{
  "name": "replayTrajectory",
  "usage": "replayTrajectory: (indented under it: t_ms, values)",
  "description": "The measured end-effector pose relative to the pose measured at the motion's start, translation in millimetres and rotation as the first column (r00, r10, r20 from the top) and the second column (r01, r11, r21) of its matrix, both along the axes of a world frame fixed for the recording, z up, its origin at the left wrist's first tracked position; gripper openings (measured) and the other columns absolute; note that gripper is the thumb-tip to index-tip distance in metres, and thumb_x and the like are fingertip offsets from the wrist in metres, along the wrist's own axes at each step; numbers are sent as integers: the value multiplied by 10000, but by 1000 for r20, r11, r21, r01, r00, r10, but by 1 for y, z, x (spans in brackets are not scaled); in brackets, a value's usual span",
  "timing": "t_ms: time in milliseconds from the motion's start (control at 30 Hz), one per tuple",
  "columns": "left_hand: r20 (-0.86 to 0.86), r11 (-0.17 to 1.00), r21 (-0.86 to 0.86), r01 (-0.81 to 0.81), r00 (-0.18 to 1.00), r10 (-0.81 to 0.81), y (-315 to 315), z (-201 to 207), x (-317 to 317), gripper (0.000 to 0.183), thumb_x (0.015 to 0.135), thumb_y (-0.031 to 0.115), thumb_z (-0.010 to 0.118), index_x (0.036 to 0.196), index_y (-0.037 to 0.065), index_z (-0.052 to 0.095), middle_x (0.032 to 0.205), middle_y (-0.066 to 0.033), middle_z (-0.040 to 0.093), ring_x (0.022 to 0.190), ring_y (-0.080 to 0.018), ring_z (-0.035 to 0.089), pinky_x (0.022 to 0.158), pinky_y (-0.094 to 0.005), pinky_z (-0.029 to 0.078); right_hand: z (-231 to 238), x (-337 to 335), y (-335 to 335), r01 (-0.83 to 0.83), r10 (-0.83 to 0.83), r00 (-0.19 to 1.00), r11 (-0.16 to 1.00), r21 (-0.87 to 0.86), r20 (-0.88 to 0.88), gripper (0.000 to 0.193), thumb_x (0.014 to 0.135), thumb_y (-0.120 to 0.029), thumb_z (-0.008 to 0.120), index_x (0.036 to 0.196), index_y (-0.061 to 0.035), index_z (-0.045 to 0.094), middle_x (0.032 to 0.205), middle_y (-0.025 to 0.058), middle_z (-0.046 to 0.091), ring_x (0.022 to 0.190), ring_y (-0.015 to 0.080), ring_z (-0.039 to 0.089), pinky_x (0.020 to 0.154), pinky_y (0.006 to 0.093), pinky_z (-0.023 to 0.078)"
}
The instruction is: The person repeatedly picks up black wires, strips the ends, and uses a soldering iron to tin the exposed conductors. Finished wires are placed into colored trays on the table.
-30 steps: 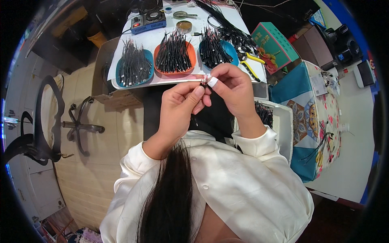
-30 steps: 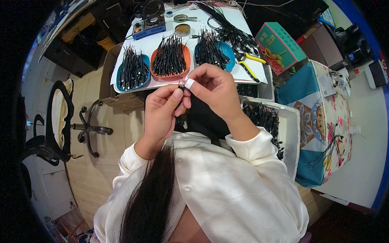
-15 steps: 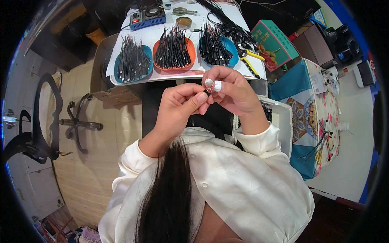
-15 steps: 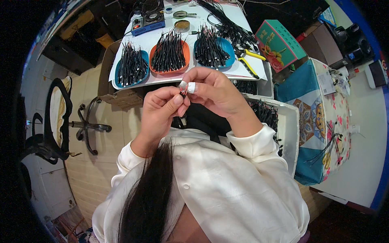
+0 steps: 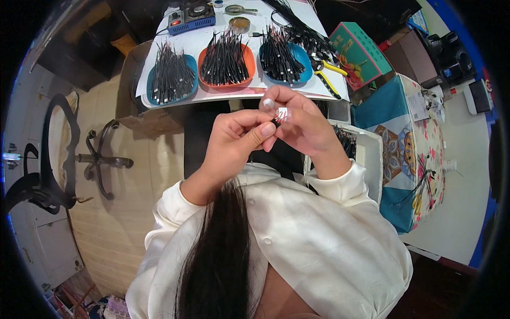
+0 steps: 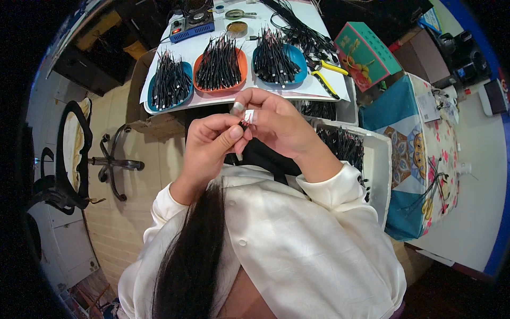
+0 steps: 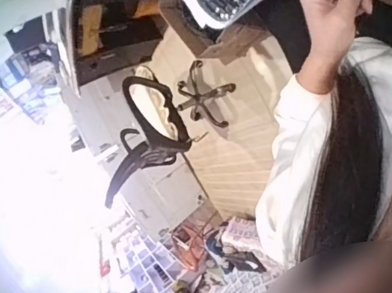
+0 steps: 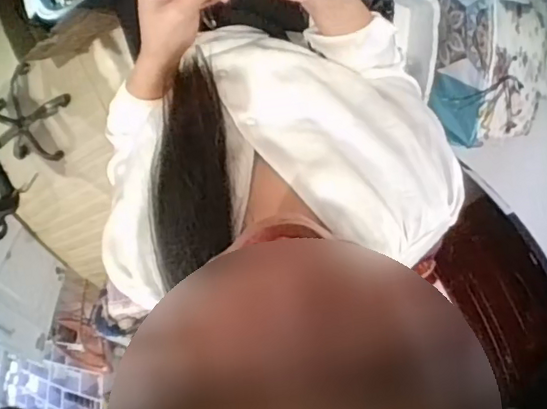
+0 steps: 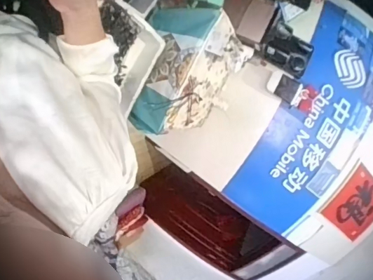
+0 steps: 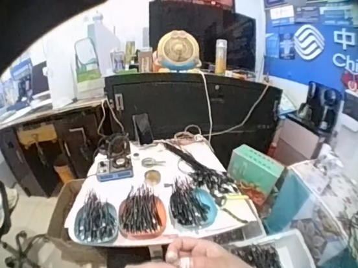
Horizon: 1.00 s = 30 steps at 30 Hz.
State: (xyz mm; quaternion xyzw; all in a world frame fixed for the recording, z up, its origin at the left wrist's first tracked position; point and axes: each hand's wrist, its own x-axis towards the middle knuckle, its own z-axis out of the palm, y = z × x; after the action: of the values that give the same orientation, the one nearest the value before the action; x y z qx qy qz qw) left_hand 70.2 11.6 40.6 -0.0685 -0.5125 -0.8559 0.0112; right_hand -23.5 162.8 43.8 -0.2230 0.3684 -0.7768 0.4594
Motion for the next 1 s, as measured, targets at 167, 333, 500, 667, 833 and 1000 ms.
replayTrajectory:
  t_ms: [167,333,500,667,833,1000]
  values:
    - [80,999,30,-10,997,8,2,-3,0,141,920,71,594,921,-58,651,735,-42,608,595,-59,491,495,-179,322,-14,3,-2,26,-25,999,999,-21,40,260,853,-199,628,1024,-40,512,992,46,521,876,125,558,751,255,488]
    - [146,997,68,40,988,-49,-3,-7,-4,150,922,67,583,924,-67,652,699,-53,594,570,-60,473,478,-184,296,-25,0,-6,80,-79,996,996,-27,37,273,848,-187,638,1051,-54,513,973,26,512,849,107,533,734,233,454]
    - [158,997,56,49,986,-57,-10,-11,-9,160,924,66,574,931,-74,652,682,-68,593,543,-56,459,465,-188,278,-26,-8,-6,77,-80,993,997,31,84,275,851,-155,648,1067,-56,509,983,24,515,844,99,528,728,222,445]
    - [230,995,72,64,970,-79,-11,-15,-11,165,925,64,571,933,-77,654,668,-72,595,522,-53,433,463,-187,275,-32,-12,-8,-9,5,992,999,33,127,359,837,-185,685,1111,-53,494,1016,32,508,855,89,518,703,215,439]
    - [225,998,53,25,974,-37,-11,-18,-10,160,924,59,570,931,-75,656,672,-74,600,517,-45,419,459,-184,275,-39,-8,-11,105,-106,994,994,26,28,450,819,-223,711,1158,-51,472,1036,32,492,871,89,499,685,198,427]
    - [231,1000,20,9,973,-13,-10,-17,-4,156,923,60,572,932,-69,660,672,-65,604,518,-37,424,460,-180,280,-37,1,-11,274,-257,953,957,94,-160,418,826,-173,694,1156,-50,469,1004,24,483,879,87,478,678,187,412]
